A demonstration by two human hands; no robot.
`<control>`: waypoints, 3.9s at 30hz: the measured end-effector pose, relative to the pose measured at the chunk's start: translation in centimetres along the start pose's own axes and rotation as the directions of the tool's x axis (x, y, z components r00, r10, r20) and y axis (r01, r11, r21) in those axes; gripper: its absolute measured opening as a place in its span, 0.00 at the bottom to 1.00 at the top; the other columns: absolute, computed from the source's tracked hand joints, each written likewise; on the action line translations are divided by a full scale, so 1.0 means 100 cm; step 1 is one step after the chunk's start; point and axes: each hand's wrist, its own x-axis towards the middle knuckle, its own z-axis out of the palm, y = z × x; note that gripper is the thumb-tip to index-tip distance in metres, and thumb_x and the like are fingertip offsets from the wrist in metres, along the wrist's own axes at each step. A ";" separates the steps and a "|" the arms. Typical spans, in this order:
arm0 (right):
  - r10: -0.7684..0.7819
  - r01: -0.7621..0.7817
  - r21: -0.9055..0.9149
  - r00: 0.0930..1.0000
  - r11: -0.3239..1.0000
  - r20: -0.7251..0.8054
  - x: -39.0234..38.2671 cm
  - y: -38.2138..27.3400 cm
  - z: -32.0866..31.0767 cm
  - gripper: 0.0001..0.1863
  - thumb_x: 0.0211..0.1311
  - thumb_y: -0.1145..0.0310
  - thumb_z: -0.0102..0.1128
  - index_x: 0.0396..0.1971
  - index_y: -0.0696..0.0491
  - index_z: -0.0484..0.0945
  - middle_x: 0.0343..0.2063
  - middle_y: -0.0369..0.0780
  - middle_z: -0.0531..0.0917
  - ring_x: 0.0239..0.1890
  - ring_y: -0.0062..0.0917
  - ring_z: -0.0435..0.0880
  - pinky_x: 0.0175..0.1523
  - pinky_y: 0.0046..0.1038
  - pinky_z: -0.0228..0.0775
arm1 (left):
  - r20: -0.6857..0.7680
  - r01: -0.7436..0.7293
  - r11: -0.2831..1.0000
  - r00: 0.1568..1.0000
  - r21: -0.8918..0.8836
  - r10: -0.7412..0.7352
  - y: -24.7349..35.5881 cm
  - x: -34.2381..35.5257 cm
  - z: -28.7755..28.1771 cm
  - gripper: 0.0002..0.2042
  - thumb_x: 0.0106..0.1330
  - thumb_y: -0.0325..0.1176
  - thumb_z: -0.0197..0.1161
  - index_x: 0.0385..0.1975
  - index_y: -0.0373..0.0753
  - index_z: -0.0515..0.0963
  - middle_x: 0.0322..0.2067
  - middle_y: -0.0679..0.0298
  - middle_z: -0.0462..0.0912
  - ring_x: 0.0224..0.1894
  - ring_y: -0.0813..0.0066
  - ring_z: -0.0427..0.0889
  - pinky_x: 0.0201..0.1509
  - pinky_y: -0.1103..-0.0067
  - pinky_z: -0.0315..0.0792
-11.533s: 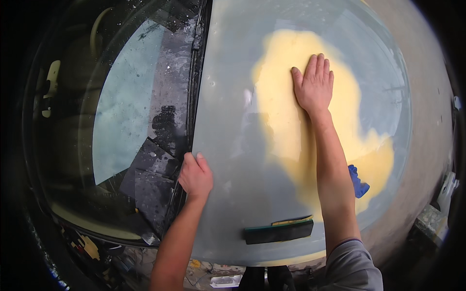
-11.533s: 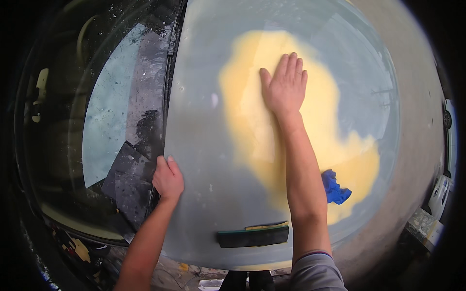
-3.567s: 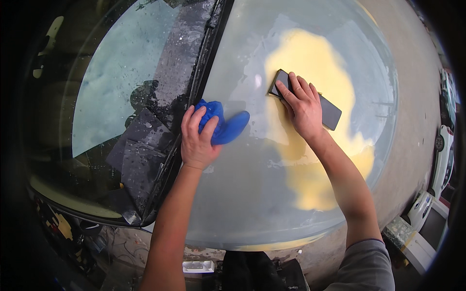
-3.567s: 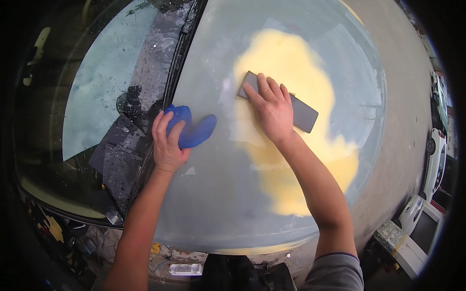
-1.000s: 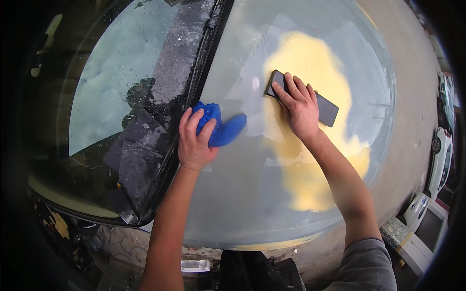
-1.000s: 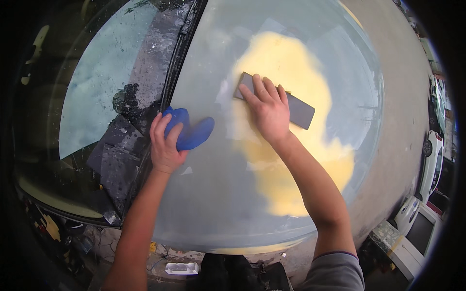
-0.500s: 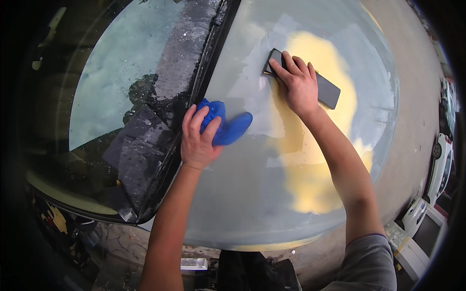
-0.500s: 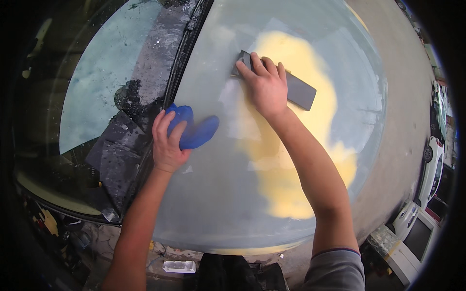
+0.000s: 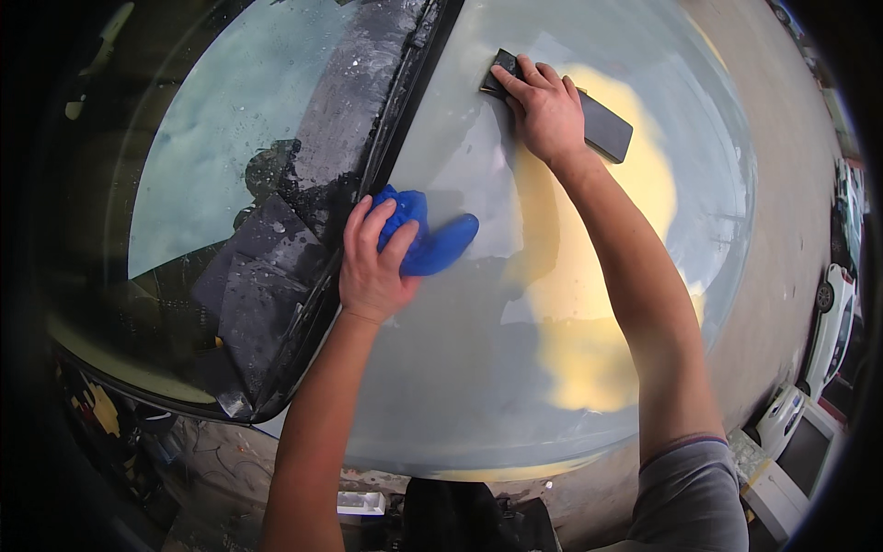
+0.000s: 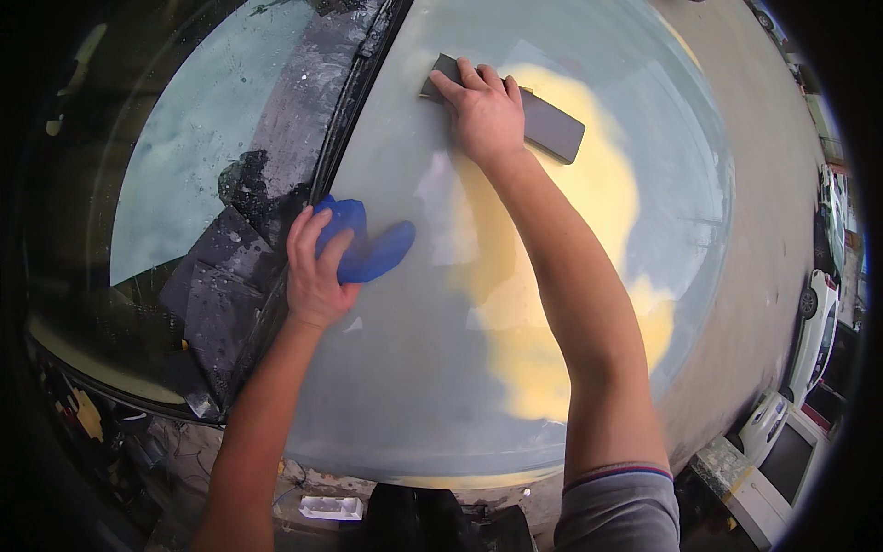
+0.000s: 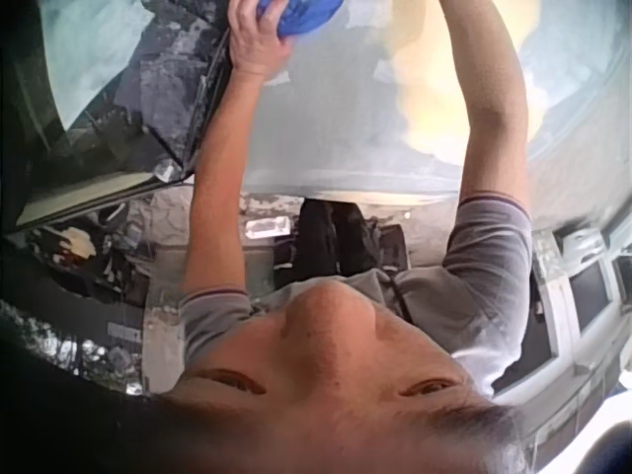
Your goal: The person sands a yellow-painted area on a car hood using a sanding block and wipes the surface with a blue cloth. They repeatedly dip the sanding block in a bucket of water and continue sanding and wiping the hood.
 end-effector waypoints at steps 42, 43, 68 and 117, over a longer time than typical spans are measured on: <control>0.161 -0.156 0.066 0.984 0.985 -0.073 -0.156 -0.080 -0.042 0.26 0.71 0.66 0.72 0.69 0.38 0.88 0.70 0.43 0.84 0.64 0.42 0.83 0.69 0.43 0.75 | 0.137 0.267 0.960 0.951 0.086 -0.277 0.025 0.114 -0.014 0.20 0.59 0.29 0.76 0.53 0.43 0.84 0.53 0.51 0.87 0.56 0.46 0.89 0.60 0.58 0.84; 0.142 -0.133 0.087 0.985 0.987 -0.100 -0.175 -0.094 -0.041 0.26 0.72 0.67 0.72 0.68 0.39 0.88 0.70 0.43 0.84 0.64 0.42 0.83 0.70 0.43 0.74 | 0.114 0.221 0.975 0.968 0.037 -0.224 0.039 0.123 -0.019 0.21 0.58 0.30 0.76 0.53 0.43 0.84 0.52 0.51 0.88 0.55 0.46 0.90 0.60 0.58 0.84; 0.083 -0.075 0.068 0.988 0.995 -0.128 -0.229 -0.097 -0.047 0.28 0.67 0.69 0.71 0.67 0.36 0.90 0.70 0.40 0.83 0.64 0.41 0.82 0.71 0.43 0.74 | 0.175 0.329 0.944 0.931 -0.033 -0.319 0.023 0.105 -0.030 0.29 0.61 0.43 0.81 0.64 0.51 0.81 0.57 0.55 0.91 0.58 0.46 0.91 0.61 0.57 0.85; 0.050 -0.048 0.040 0.998 0.998 -0.047 -0.079 -0.050 -0.025 0.30 0.63 0.74 0.73 0.67 0.40 0.89 0.70 0.45 0.84 0.64 0.44 0.83 0.68 0.46 0.76 | -0.176 0.121 0.989 0.979 0.087 -0.104 0.003 0.026 0.027 0.35 0.58 0.35 0.87 0.65 0.51 0.77 0.68 0.54 0.79 0.67 0.41 0.80 0.70 0.53 0.78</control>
